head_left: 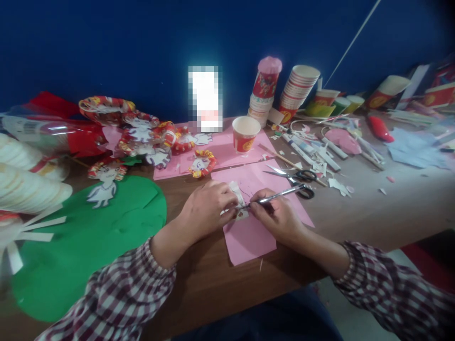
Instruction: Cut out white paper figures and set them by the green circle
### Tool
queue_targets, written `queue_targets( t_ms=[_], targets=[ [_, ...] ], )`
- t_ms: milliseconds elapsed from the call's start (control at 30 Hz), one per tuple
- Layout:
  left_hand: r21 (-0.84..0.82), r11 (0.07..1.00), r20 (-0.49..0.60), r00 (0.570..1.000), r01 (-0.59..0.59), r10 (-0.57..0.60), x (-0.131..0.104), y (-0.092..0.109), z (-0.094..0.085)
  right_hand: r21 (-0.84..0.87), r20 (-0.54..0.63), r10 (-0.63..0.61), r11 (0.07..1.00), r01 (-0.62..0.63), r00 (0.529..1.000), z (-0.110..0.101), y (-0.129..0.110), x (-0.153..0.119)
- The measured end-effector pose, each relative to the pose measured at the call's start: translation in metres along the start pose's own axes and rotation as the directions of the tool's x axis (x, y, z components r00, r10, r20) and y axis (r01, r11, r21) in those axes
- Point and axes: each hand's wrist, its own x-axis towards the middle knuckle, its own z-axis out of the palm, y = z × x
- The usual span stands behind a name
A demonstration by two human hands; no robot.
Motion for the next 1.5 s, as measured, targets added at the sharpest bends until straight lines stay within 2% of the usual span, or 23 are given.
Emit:
queue_targets(
  t_ms=[367, 1500],
  targets=[
    [0.001, 1.0, -0.014, 1.0, 0.003, -0.003, 0.0005, 0.0011, 0.0007, -0.067, 0.034, 0.007, 0.998, -0.004, 0.999, 0.0017, 0.0003, -0.0015],
    [0.004, 1.0, -0.029, 0.999, -0.019, 0.019, 0.0021, 0.0014, -0.0005, -0.061, 0.066, 0.013, 0.998, -0.009, 0.998, 0.0015, 0.0001, -0.0003]
  ],
)
